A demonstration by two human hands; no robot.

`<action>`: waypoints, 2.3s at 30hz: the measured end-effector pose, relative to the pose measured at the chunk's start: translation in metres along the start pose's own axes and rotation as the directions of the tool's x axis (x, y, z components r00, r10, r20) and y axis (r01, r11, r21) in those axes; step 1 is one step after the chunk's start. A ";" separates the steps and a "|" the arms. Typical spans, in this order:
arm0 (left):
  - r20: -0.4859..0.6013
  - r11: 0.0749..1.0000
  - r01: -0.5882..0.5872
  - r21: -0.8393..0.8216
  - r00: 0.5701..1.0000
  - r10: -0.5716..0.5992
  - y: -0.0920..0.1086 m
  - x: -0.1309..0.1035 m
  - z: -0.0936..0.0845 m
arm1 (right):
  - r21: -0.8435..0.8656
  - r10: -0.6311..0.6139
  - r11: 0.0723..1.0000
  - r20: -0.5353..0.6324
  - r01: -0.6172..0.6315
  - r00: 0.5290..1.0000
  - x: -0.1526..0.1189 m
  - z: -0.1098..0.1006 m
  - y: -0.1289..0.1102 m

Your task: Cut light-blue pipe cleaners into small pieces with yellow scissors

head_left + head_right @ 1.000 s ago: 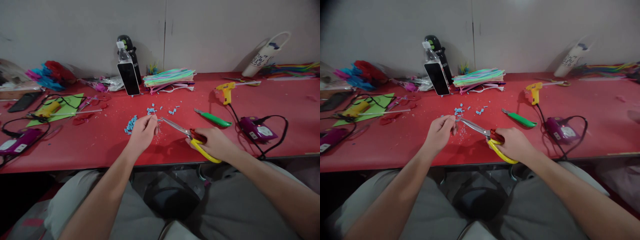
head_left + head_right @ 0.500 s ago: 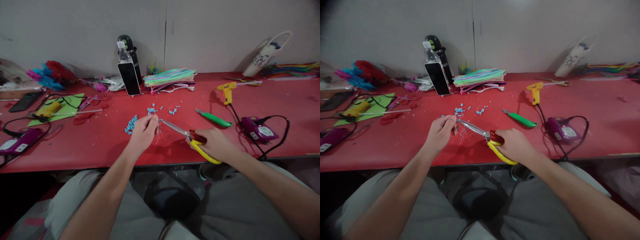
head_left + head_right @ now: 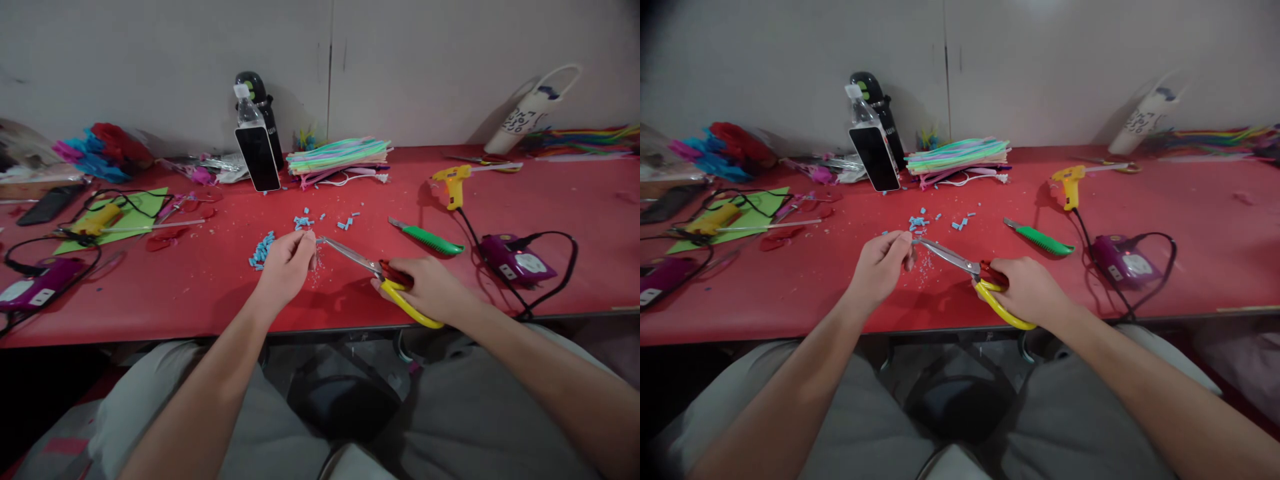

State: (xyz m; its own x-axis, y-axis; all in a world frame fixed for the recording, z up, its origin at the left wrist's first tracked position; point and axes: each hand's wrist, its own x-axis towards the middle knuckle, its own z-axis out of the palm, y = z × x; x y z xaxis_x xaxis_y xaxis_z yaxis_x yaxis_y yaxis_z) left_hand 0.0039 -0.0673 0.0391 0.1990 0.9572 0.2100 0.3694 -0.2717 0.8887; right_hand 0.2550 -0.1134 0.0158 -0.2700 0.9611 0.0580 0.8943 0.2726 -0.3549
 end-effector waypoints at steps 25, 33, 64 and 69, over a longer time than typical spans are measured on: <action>0.014 0.999 -0.038 0.014 0.999 0.038 -0.001 0.001 0.000 | 0.055 0.002 0.998 0.016 -0.003 1.000 -0.001 -0.001 -0.003; 0.016 1.000 -0.025 0.012 1.000 0.025 -0.001 0.000 0.000 | 0.049 -0.008 0.999 0.030 0.007 1.000 0.000 -0.002 -0.004; 0.009 1.000 -0.015 -0.007 1.000 0.015 0.000 -0.001 0.001 | -0.006 -0.006 1.000 0.018 0.006 1.000 -0.001 -0.001 -0.002; 0.005 1.000 -0.006 -0.014 1.000 0.006 0.000 -0.001 0.001 | -0.033 0.002 0.999 0.027 -0.001 1.000 -0.001 0.001 0.001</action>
State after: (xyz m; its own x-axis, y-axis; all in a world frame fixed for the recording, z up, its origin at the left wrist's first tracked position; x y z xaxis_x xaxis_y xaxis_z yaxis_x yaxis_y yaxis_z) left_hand 0.0046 -0.0681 0.0389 0.2053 0.9551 0.2135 0.3551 -0.2760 0.8932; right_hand 0.2554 -0.1145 0.0142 -0.2775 0.9602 0.0321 0.9060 0.2727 -0.3236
